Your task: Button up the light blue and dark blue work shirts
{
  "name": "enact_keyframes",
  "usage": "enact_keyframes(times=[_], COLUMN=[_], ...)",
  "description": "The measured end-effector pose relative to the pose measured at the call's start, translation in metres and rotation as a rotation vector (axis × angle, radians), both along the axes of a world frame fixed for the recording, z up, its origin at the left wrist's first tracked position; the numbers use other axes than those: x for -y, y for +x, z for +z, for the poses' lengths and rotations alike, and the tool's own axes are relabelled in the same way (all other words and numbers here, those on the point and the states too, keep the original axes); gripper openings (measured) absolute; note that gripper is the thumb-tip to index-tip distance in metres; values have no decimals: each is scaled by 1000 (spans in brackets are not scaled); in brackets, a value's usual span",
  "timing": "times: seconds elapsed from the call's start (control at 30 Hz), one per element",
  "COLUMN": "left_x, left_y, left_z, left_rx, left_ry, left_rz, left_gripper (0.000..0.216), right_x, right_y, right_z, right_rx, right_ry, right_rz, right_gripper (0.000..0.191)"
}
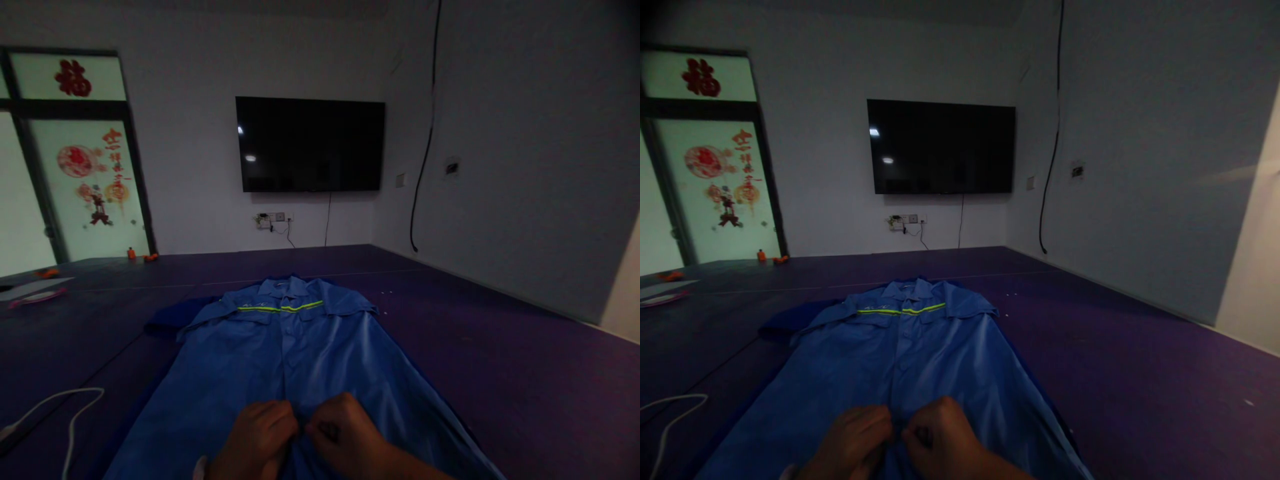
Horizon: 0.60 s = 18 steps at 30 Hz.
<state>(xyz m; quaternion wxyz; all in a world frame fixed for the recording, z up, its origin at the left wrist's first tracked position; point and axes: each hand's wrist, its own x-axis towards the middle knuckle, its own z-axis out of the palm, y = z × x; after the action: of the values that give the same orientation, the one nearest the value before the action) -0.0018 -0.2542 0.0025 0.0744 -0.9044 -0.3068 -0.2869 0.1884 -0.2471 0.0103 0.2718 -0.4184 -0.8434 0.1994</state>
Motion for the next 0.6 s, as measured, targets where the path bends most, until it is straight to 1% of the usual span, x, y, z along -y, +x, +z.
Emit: enact_keyframes(times=[0.13,0.27,0.47,0.6], left_x=[3,3,0,2], left_y=[1,1,-1,0], left_z=[2,3,3,5], left_rx=[42,42,64,85], left_ry=[-8,-12,-11,-28], left_rz=[7,5,-57,-55], left_gripper=[21,19,22,27], right_x=[0,0,0,1], right_y=[0,0,-1,-1], right_z=[-2,-5,-4,1], right_rx=[7,26,48,14], right_ry=[-13,19,40,-4], right_rz=[32,55,-6,-86], right_gripper=[19,19,18,21])
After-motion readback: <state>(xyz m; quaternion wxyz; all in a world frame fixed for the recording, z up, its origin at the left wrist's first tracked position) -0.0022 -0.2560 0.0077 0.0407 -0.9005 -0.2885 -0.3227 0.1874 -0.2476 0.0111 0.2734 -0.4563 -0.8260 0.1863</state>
